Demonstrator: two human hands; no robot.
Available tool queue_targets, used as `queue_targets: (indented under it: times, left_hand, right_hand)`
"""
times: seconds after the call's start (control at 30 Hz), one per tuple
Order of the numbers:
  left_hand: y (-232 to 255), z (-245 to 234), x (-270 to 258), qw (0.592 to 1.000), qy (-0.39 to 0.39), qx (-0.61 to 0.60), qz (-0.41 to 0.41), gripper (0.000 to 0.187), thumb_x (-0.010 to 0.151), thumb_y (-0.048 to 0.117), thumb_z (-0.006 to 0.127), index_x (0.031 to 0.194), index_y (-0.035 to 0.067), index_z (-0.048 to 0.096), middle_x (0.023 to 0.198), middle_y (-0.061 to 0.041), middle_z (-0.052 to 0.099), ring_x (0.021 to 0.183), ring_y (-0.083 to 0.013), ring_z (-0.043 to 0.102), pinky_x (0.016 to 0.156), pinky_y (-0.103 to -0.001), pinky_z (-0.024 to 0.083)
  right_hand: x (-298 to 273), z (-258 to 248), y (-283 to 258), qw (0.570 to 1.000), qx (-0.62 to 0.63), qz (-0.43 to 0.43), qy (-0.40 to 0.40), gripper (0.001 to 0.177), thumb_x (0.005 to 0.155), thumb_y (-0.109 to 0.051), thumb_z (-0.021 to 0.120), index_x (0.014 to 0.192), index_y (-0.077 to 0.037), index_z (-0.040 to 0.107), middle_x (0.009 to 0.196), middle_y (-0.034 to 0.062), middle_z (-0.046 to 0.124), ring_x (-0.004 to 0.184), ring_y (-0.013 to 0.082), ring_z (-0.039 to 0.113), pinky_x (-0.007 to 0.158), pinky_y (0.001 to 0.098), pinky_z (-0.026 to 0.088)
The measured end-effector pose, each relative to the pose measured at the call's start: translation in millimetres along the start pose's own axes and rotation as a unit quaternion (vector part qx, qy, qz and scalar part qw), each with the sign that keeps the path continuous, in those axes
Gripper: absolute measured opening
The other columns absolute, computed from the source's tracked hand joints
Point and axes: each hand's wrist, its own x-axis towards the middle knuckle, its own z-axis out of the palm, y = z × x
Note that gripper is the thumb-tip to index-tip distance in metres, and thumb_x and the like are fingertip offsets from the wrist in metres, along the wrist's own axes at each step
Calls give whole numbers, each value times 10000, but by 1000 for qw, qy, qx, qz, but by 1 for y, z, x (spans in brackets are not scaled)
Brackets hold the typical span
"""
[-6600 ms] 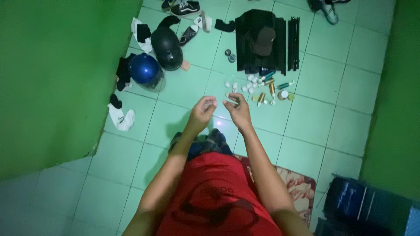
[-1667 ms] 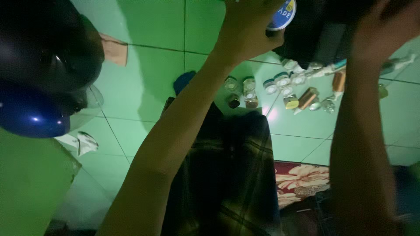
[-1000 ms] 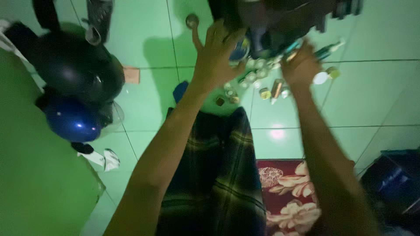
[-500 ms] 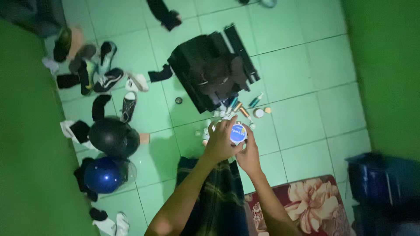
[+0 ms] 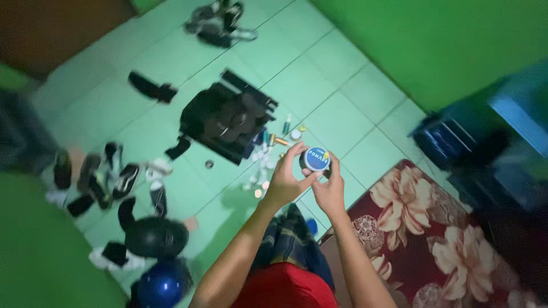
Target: The person picks up remote controls, various cosmetic containers, and several hats from the floor and places them on a small table and a blue plastic shelf. They also pick up and move a blue three-tier plastic rack.
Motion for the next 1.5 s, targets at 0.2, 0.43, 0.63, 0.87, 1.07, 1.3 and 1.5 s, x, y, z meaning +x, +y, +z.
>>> queue_targets:
  times: [0.2,0.43,0.63,0.87,1.07,1.3,1.5]
  left_hand:
    - [29,62,-2,990,-127,-45,38,897,832,250,855,1529,4,348,1403,-191,620,1335,-335,605,1112,-433,461]
    - [76,208,-8,970,-237,5,56,851,806,245,842,1500,17,405,1365,-230,642,1301,-379,609,1071,-447,485]
    - [108,369,-28,960,-261,-50,91,862,818,222,832,1510,0,370,1424,-256,586,1317,-388,593,1086,-444,484]
    - [136,501,-35,955,-277,-94,49,820,824,269,829,1467,18,387,1410,-234,563,1308,-357,583,1080,-443,467]
    - [141,558,-1,961,-259,-22,93,713,797,290,853,1365,38,504,1283,-195,582,1222,-369,565,1039,-450,460]
    - [126,633,82,961,-243,-18,133,681,820,276,823,1402,43,558,1278,-168,585,1235,-360,537,1078,-435,438]
    - [120,691,188,948,-284,15,139,775,843,273,821,1510,45,498,1311,-181,577,1256,-354,532,1080,-437,440]
  right_hand:
    - [-28,-74,10,997,-8,24,78,685,842,-21,798,1433,-43,451,1238,134,701,1092,190,714,922,336,575]
    - [-64,-203,42,976,7,90,200,656,864,-106,816,1403,-48,448,1239,119,699,1096,165,704,911,320,574]
    - [-82,-352,71,959,-3,87,270,668,860,-180,831,1403,-50,465,1264,112,696,1121,147,681,947,308,555]
    - [-85,-472,105,937,-89,94,324,713,864,-191,853,1418,-34,434,1210,113,717,1057,147,696,891,301,570]
    - [-52,-516,139,946,41,57,318,714,911,-129,785,1475,-27,358,1241,101,687,1047,112,692,879,269,586]
    - [24,-586,177,945,-120,-31,303,677,912,-29,776,1494,-14,430,1293,153,663,1111,195,704,915,289,604]
    - [122,-645,203,929,-205,-11,309,641,888,47,724,1483,11,488,1312,220,581,1117,278,663,863,321,588]
